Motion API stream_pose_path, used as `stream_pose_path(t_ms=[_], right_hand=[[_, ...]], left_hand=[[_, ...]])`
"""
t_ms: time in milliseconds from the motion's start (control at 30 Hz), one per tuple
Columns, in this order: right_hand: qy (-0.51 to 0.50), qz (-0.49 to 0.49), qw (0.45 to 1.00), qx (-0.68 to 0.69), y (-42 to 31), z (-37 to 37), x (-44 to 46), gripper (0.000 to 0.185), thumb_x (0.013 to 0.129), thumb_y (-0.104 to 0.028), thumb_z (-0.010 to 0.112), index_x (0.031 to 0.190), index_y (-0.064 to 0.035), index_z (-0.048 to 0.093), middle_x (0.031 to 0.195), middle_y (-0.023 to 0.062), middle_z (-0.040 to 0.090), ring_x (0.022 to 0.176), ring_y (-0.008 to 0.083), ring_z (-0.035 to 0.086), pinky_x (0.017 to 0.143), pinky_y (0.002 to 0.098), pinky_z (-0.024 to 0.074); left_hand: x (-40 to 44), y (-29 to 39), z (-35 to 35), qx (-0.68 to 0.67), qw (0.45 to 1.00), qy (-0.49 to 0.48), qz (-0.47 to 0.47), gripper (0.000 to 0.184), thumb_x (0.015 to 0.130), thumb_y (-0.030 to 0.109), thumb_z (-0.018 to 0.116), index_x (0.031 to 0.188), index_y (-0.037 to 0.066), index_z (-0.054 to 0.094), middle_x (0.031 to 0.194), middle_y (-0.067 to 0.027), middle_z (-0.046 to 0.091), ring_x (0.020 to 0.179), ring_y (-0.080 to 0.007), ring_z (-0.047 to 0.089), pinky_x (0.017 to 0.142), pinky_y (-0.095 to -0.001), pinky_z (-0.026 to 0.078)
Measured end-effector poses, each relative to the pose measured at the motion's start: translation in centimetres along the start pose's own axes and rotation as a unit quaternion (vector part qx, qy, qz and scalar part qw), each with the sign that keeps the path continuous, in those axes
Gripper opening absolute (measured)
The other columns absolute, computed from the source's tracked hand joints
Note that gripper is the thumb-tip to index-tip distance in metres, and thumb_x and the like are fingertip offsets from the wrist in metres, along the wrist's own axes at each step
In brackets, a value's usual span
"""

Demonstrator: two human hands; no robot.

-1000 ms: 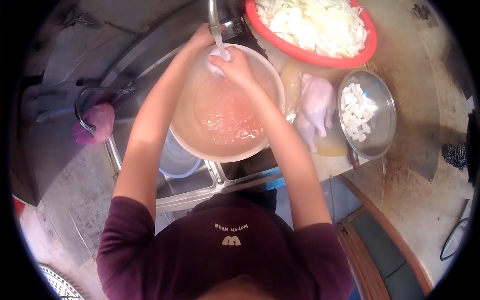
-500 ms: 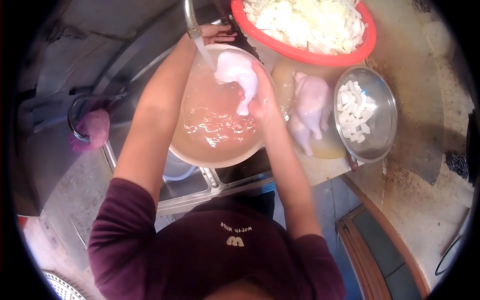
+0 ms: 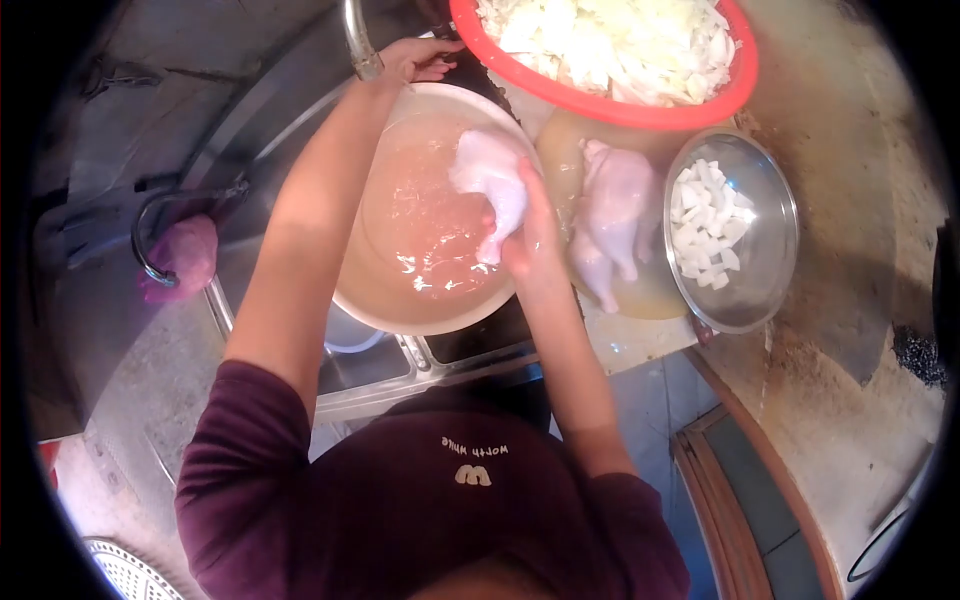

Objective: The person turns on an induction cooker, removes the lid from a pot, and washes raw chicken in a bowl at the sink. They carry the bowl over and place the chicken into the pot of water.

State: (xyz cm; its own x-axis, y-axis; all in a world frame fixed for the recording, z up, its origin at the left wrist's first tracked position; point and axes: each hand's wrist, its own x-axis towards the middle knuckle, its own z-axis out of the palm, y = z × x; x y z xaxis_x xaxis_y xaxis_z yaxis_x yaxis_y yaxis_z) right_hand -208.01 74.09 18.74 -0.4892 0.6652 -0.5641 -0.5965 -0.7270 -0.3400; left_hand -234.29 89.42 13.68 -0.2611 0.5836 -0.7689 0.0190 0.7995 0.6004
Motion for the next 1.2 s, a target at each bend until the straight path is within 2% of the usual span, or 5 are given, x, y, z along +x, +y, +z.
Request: stream_pose_path(t_ms=[200,333,600,833,1200], right_hand=[[0.034,-0.025,0.999,-0.023,0.3,-0.6,-0.6,0.035,0.083,-0.030,0.054,0.105,-0.0043,0.048,0.080,0.0079,0.056,0.049,0.0157,0.050,0.040,0.0254,0.0405],[0.049,-0.050,0.992,-0.105,0.0,-1.7,-2.0,0.033,0.082,-0.026,0.057,0.105,-0.0039,0.048,0.079,0.0080,0.056,0.051,0.0145,0.051,0.042,0.0244,0.0405],[-0.003,-0.019,0.996,-0.084,-0.1,-3.8,-4.8,0.030,0.081,-0.017,0.059,0.104,-0.0030,0.046,0.075,0.0063,0.057,0.050,0.0131,0.052,0.040,0.0230,0.0393],[0.082,-0.067,0.927,-0.361,0.8,-5.0,-9.0,0.033,0.077,-0.016,0.061,0.103,-0.0016,0.047,0.074,0.0081,0.056,0.043,0.0106,0.048,0.035,0.0208,0.0370],[0.033,-0.087,0.940,-0.329,1.6,-4.0,-8.7,0.031,0.075,-0.013,0.060,0.102,-0.0001,0.051,0.070,0.0071,0.056,0.040,0.0092,0.044,0.034,0.0218,0.0333]], left_hand=[[-0.6,0.2,0.4,0.062,0.997,0.039,0.015,0.034,0.069,0.037,0.071,0.086,0.009,0.062,0.077,-0.0014,0.062,0.060,-0.0049,0.053,0.057,-0.0195,0.048],[-2.8,-1.2,0.8,0.107,0.978,0.115,0.137,0.030,0.078,0.035,0.062,0.088,0.007,0.063,0.081,-0.0023,0.063,0.066,-0.0050,0.054,0.059,-0.0198,0.045],[-14.3,-15.3,-10.9,0.230,0.895,0.270,0.270,0.037,0.082,0.032,0.058,0.100,0.001,0.058,0.085,-0.0033,0.060,0.078,-0.0097,0.053,0.071,-0.0225,0.042],[-19.3,-20.0,-8.6,-0.030,0.939,0.272,0.208,0.035,0.080,0.030,0.060,0.094,-0.002,0.060,0.084,-0.0048,0.063,0.074,-0.0092,0.056,0.067,-0.0223,0.044],[-23.1,-20.6,-7.1,-0.247,0.895,0.270,0.255,0.034,0.079,0.012,0.061,0.107,-0.003,0.051,0.089,-0.0108,0.061,0.075,-0.0130,0.058,0.068,-0.0238,0.046]])
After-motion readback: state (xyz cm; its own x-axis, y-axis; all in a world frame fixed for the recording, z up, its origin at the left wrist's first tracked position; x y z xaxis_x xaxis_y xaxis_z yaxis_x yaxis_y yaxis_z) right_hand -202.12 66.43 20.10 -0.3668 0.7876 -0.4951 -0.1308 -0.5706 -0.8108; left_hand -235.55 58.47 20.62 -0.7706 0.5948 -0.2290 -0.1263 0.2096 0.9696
